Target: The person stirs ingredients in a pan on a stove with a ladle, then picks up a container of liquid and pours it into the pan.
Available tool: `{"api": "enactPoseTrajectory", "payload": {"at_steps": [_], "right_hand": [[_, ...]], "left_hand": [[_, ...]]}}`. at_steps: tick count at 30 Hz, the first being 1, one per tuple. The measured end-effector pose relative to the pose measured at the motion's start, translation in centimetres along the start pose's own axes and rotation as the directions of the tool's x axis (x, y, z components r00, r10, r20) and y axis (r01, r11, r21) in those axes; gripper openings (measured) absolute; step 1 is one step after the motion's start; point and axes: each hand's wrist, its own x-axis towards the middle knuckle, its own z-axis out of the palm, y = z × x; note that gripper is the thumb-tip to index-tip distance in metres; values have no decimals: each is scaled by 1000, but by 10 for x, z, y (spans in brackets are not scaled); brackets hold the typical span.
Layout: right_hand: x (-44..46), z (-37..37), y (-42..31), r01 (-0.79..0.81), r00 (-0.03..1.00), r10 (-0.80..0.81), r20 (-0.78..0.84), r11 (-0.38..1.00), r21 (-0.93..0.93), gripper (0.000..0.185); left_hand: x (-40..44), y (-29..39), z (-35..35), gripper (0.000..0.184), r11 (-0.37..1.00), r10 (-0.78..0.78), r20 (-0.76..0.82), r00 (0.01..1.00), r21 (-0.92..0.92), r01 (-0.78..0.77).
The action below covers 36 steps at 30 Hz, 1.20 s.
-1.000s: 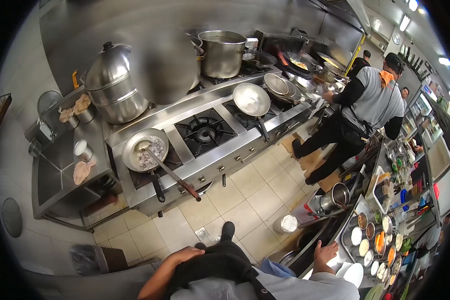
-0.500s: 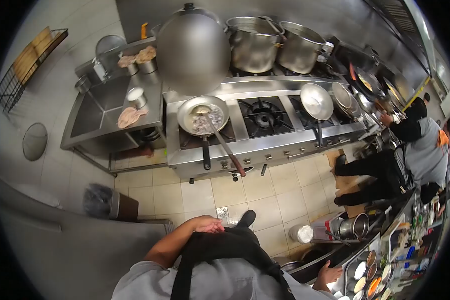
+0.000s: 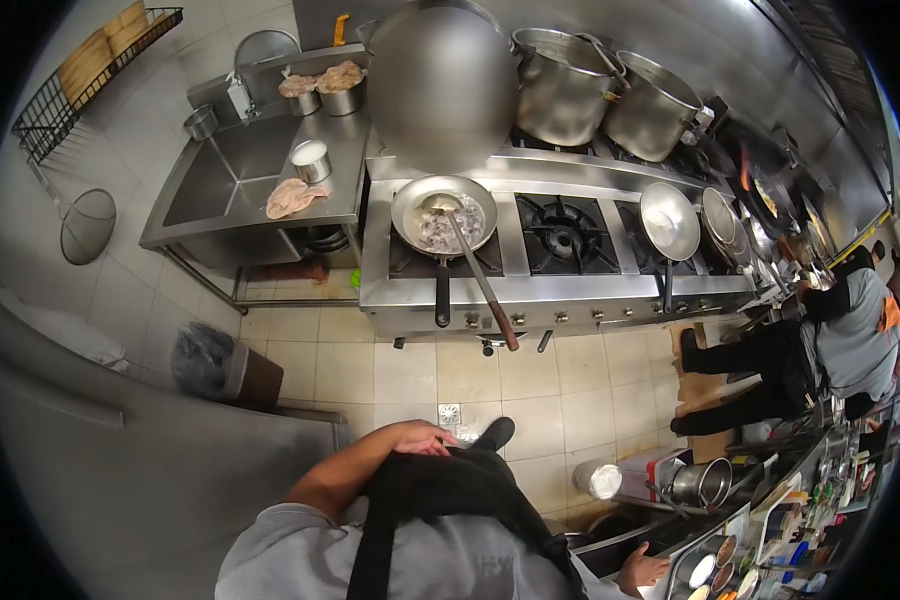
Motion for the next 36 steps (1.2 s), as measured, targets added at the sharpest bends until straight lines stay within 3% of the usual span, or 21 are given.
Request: {"api": "enactPoseTrajectory", "payload": {"at_steps": [10,14,20,30,36], "right_hand": [[-3,-6,-2,18,1000,-19,-18,998,-64,71],[9,9,5,4,994,6,108,996,-93,88],[5,-7,1,-49,994,39,106,994,95,80],[2,-7,2,7,1000,-6,-7,996,85,75],[1,-16,-1,-10,999,7,43,996,83,76]], "left_hand": [[2,0,-1,42,1000,-17,-18,1000,-20,16],[1,-6,-3,44,998,-19,-30,999,-58,17],[4,-5,-7,45,998,-15,-13,1000,-67,14],[8,4,-9,41,998,-41,-32,999,-46,40],[9,6,-10,41,997,-53,-2,999,-49,53]]}}
